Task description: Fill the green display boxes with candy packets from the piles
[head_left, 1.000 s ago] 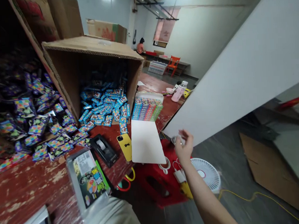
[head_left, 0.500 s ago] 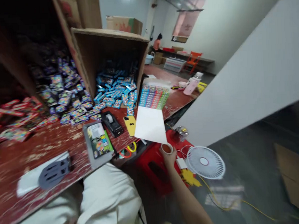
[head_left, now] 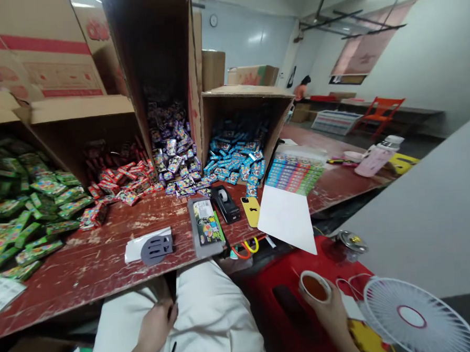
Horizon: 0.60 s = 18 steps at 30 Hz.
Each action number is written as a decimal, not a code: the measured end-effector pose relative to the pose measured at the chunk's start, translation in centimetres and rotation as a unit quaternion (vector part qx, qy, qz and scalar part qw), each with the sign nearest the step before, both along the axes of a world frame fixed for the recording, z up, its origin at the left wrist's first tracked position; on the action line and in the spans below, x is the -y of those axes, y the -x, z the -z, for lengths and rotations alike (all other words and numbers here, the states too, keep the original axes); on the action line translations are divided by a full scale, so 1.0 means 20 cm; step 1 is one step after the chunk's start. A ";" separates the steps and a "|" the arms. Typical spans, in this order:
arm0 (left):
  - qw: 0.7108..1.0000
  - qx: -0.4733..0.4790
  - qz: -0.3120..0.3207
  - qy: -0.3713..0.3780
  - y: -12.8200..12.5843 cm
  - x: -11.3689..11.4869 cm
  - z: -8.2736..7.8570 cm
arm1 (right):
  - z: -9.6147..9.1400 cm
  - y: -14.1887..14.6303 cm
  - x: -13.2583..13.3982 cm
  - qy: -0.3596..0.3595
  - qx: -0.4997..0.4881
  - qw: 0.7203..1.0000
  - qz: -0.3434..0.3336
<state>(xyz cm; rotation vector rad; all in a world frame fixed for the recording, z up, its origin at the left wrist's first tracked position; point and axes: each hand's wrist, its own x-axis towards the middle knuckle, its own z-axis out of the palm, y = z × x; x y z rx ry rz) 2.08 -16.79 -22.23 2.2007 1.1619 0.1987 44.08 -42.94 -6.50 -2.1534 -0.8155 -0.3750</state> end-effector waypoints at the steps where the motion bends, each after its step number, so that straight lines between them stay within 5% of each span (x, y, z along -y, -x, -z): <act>1: 1.000 -0.004 0.005 -0.014 0.00 -0.02 0.01 | -0.04 0.08 0.00 0.018 -0.003 1.000 -0.017; 5: 0.999 -0.031 0.021 -0.039 0.06 -0.06 0.04 | -0.28 0.50 -0.10 0.073 -0.042 0.988 -0.127; 12: 0.997 -0.055 0.062 -0.004 0.14 -0.07 0.08 | -0.69 1.14 -0.45 0.104 0.132 0.929 -0.331; 18: 0.997 -0.055 0.056 0.012 0.21 -0.05 -0.04 | -0.97 1.54 -0.64 0.130 0.155 0.854 -0.479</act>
